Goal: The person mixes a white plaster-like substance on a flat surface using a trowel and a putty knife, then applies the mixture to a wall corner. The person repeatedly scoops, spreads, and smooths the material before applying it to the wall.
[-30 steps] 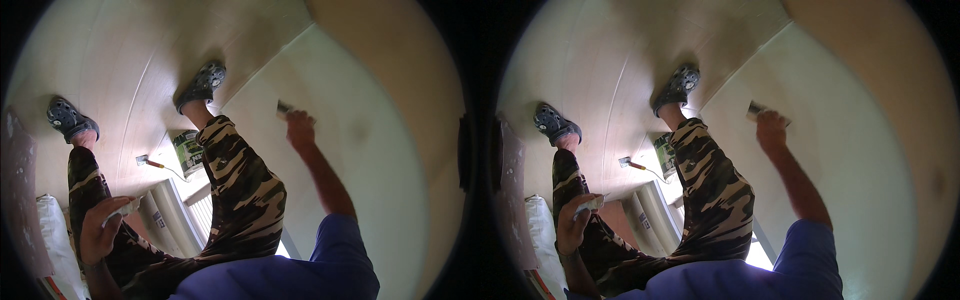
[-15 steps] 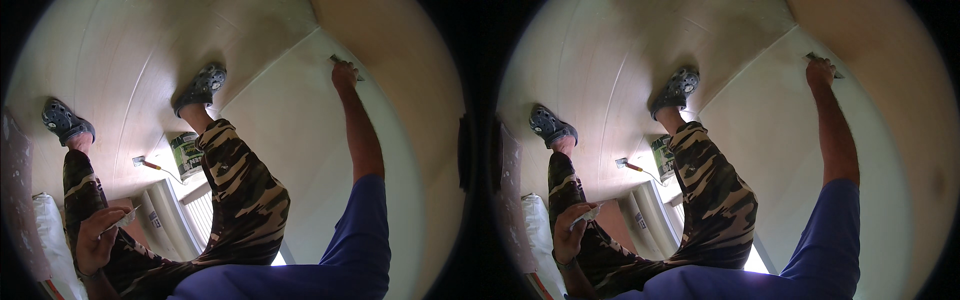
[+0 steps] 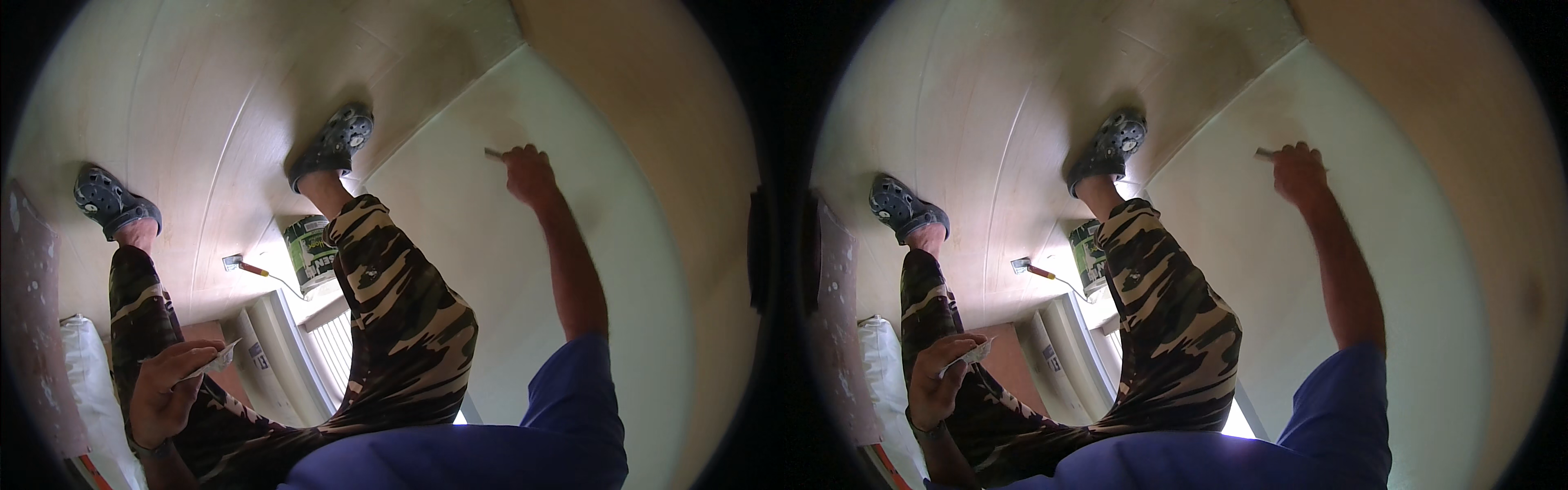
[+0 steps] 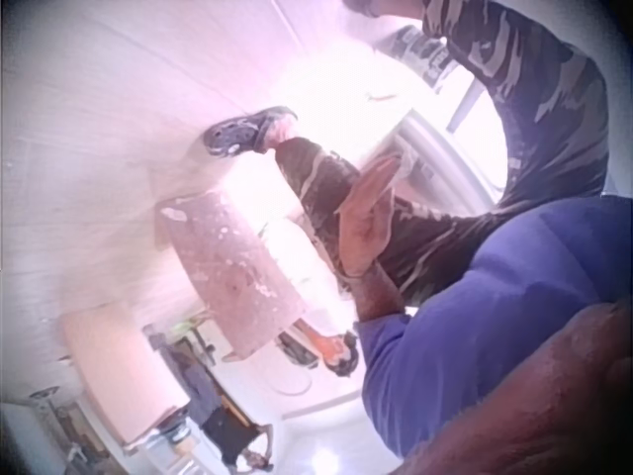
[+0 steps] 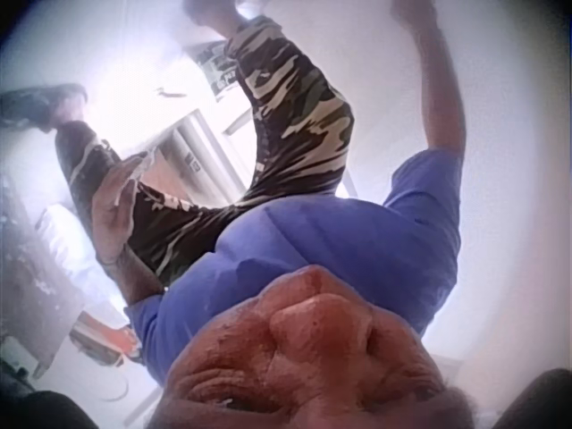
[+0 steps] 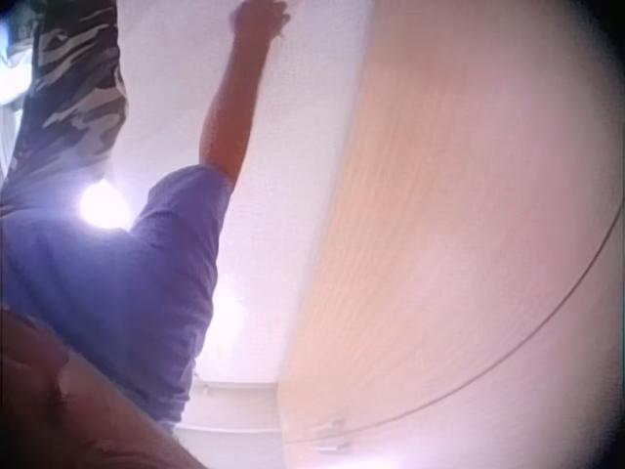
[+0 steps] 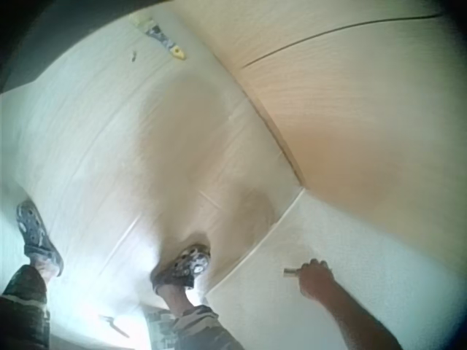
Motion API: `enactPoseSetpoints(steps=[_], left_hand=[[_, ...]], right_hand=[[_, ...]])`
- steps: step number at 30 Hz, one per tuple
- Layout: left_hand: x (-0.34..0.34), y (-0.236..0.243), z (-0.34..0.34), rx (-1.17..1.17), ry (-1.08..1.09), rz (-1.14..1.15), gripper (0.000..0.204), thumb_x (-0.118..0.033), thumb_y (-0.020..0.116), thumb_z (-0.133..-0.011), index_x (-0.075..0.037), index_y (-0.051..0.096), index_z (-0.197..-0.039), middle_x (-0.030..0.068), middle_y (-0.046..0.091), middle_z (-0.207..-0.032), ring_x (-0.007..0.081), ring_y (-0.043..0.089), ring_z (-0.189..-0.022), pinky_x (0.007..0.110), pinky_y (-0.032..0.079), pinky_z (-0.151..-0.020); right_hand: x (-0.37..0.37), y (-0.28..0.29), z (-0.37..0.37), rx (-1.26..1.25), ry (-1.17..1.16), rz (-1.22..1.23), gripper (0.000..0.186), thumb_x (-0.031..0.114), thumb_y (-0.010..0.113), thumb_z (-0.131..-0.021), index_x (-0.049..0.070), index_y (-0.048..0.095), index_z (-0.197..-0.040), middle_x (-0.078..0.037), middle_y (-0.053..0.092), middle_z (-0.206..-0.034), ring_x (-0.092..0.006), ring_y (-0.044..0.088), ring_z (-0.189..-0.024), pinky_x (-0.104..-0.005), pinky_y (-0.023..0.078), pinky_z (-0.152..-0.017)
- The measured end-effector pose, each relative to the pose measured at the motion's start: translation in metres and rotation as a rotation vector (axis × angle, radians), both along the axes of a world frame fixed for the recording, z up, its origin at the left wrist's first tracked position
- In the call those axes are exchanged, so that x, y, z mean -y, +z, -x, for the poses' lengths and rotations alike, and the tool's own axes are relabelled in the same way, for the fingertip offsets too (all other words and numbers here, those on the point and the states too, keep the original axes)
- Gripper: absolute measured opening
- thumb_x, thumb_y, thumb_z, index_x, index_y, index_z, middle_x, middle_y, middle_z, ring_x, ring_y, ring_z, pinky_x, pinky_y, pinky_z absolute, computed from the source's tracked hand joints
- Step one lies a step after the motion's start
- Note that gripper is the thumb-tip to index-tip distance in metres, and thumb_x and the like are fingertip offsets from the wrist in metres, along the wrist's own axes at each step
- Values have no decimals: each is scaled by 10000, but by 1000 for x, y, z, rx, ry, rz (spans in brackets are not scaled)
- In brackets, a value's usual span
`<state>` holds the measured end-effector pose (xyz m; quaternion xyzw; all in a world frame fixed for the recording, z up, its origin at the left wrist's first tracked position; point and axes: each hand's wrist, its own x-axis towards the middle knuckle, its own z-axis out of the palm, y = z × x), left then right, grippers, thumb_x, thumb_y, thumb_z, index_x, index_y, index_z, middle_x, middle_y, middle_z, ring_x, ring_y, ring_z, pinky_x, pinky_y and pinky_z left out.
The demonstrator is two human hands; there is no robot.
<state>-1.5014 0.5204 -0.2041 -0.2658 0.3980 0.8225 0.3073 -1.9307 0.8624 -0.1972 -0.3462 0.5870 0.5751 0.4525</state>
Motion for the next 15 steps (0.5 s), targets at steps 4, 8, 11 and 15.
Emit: enactPoseSetpoints(steps=[4, 8, 11, 15], left_hand=[[-1, 0, 1, -62, -49, -21, 383, 83, 460, -715, 0, 578, -1069, 176, 602, -1066, 303, 598, -975, 334, 457, -848], [2, 3, 6, -82, -121, -42, 382, 85, 455, -717, -1, 585, -1065, 166, 607, -1056, 313, 594, -977, 340, 454, -855], [-3, 5, 9, -151, -159, -18, 346, 62, 482, -744, -6, 589, -1066, 170, 614, -1030, 318, 598, -957, 344, 459, -848], [-9, 6, 11, -56, -234, -98, 281, -38, 522, -834, 11, 561, -1108, 154, 630, -980, 284, 619, -881, 331, 466, -814]], right_hand=[[-4, 26, -41, 21, -107, -37, 236, 62, 499, -773, 80, 614, -979, -81, 586, -947, -255, 525, -939, -403, 428, -798], [-21, 42, -83, 86, -211, -106, 250, 67, 498, -776, 76, 613, -998, -89, 596, -946, -259, 536, -932, -407, 439, -801], [-37, 51, -105, 91, -319, -147, 266, 72, 489, -779, 74, 614, -1014, -102, 599, -974, -270, 536, -969, -419, 442, -827], [-55, 70, -127, 45, -503, -164, 285, 66, 471, -766, 55, 611, -1015, -141, 600, -1009, -304, 537, -998, -422, 435, -863]])
